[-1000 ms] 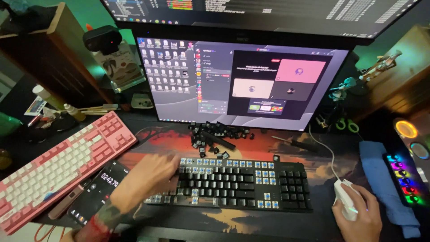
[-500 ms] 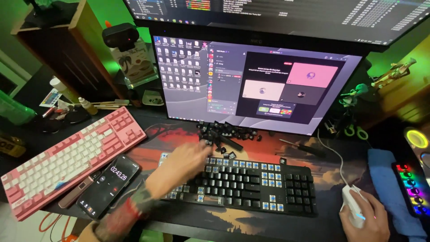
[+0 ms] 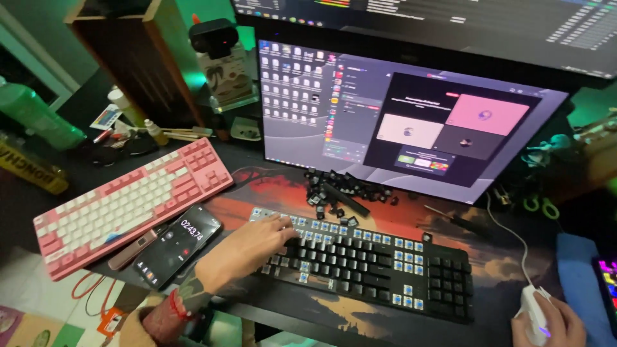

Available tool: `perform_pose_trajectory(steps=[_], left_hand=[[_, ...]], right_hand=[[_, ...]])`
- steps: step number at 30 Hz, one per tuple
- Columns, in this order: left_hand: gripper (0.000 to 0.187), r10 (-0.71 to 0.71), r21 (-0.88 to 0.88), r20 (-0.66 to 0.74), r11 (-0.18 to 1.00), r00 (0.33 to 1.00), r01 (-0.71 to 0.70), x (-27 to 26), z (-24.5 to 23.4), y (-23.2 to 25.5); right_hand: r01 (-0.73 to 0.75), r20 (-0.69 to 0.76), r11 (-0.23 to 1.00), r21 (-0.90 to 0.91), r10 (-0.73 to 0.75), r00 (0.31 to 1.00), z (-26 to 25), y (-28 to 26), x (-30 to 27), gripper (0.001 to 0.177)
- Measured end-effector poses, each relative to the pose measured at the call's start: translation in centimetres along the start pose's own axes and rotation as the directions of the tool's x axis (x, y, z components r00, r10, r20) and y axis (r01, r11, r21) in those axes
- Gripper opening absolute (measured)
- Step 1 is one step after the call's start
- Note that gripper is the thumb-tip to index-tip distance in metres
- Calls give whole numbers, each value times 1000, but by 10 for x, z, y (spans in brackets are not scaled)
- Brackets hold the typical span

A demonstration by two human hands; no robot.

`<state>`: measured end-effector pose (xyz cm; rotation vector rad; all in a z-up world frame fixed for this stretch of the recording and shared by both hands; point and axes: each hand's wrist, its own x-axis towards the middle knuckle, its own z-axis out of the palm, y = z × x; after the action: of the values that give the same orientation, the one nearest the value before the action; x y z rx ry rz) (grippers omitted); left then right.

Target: Removing keycaps from a mechanical keyboard at a computer desk using fingers and a puller tool.

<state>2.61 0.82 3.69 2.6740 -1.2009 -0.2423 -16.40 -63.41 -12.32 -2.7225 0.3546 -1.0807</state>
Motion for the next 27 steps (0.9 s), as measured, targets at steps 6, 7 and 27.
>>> perform_pose_trajectory(steps=[6,7,27], left_hand=[[64,-207,86,119,976,971,198,-4,-10,-7],[60,-217,115,142,973,966,202,-4,-6,-10],[27,-209,332,128,930,970,156,-2,3,-6]], right_hand=[[-90,98,994,61,83,992,-7,-17,3,50],[-94,97,995,31,91,991,-1,-8,1,53],[0,48,997,-72,4,999,6,18,-2,62]])
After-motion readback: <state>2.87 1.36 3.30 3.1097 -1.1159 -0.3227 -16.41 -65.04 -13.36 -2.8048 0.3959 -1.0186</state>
